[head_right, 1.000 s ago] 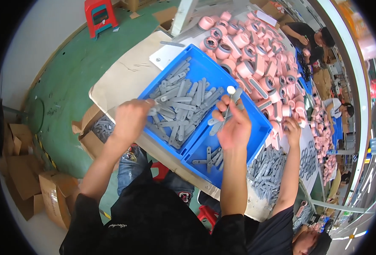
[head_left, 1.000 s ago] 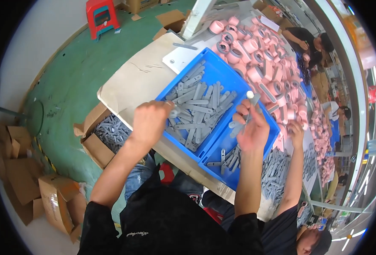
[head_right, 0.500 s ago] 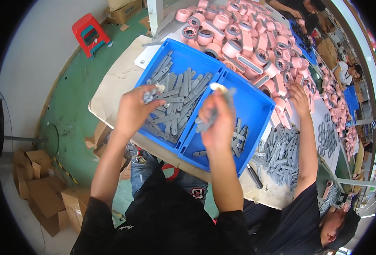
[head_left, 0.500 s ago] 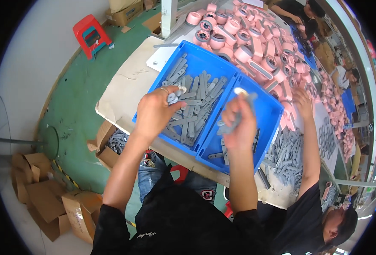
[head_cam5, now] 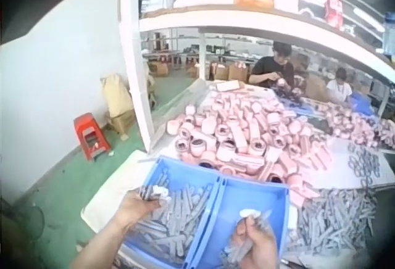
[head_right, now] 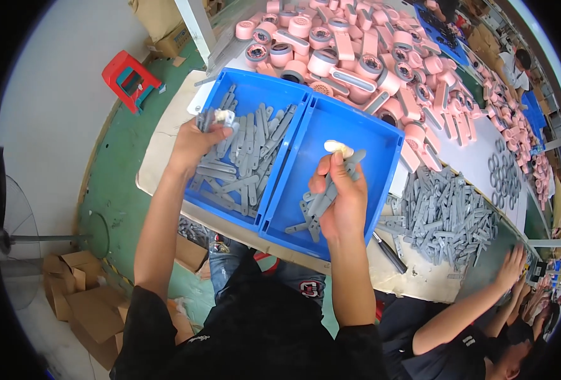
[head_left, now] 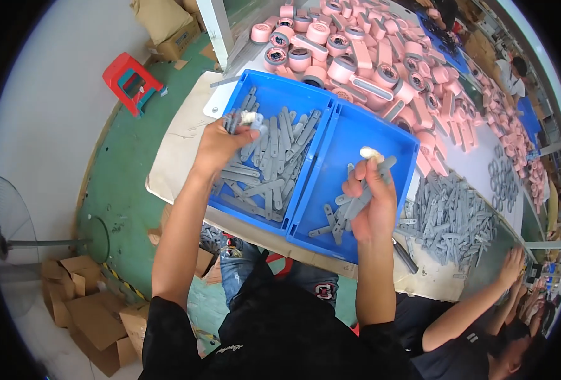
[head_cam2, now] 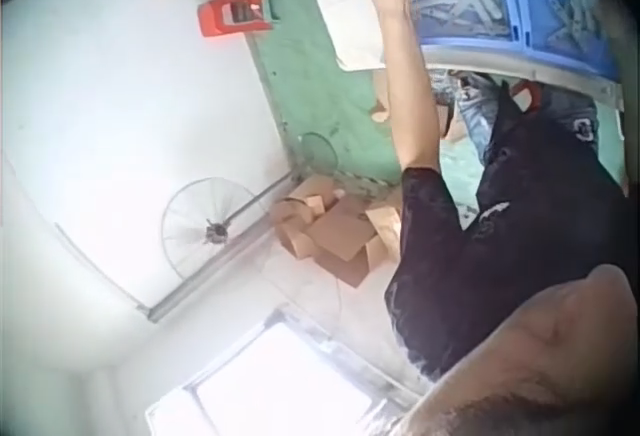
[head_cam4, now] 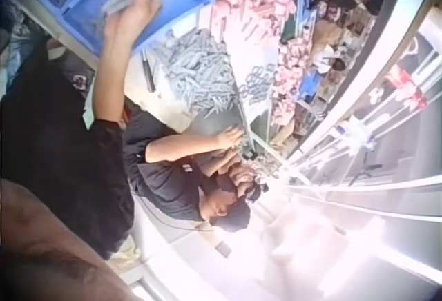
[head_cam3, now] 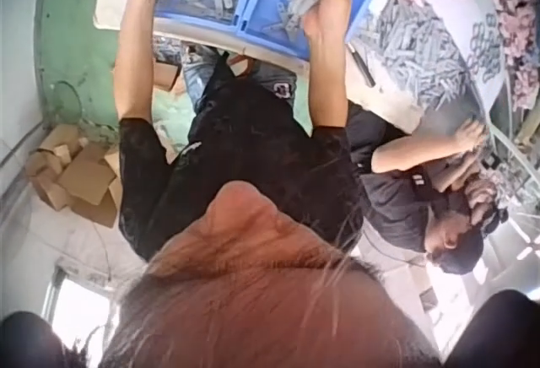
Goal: The person assembles small metal components with plastic parts by hand, taking them from blue bins and a cardboard box at a factory workstation. A hammer is used to join the parts together.
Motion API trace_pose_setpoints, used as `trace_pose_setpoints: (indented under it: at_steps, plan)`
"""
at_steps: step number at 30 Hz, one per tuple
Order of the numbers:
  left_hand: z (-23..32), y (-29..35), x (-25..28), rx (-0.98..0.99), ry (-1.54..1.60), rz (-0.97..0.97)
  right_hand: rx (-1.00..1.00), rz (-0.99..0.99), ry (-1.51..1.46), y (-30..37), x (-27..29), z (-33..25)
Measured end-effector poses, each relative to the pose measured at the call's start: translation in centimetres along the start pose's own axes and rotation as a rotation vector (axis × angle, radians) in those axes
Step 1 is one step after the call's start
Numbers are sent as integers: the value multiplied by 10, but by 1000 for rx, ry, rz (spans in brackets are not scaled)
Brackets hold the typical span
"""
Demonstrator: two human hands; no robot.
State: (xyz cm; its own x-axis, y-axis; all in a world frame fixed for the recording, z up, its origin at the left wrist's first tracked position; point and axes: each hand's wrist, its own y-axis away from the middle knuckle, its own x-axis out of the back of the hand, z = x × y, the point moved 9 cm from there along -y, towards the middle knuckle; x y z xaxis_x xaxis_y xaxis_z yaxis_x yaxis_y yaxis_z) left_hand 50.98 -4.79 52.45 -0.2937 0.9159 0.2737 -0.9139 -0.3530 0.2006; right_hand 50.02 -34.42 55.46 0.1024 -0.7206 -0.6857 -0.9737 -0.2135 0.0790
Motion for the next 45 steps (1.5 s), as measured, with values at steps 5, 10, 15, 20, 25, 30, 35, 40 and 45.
trace_pose_setpoints:
  at_steps: [5, 10, 15, 20, 25, 30, 35, 40, 45]
  plan:
    - [17, 9, 7, 105, 429, -48, -93, 7, 108, 0, -6, 18]
    - [35, 37, -17, 158, 745, -221, -145, -18, 354, 4, -42, 38]
    - [44, 58, -47, 188, 822, -343, -141, -35, 359, 0, -59, 42]
    - [57, 70, -75, 169, 802, -384, -64, 12, 397, 2, -45, 21]
    - [58, 78, -84, 141, 606, -395, -52, 87, 455, 4, -19, -6]
    - [51, 87, -86, 125, 599, -360, -120, -17, 477, 2, -27, 16]
    - [45, 88, -91, 117, 512, -432, -115, -32, 566, 8, -35, 13]
    - [48, 84, -101, 99, 446, -336, -237, -34, 463, 14, -14, 4]
    - [59, 92, -135, 90, 448, -432, -89, 63, 644, 28, -1, -29]
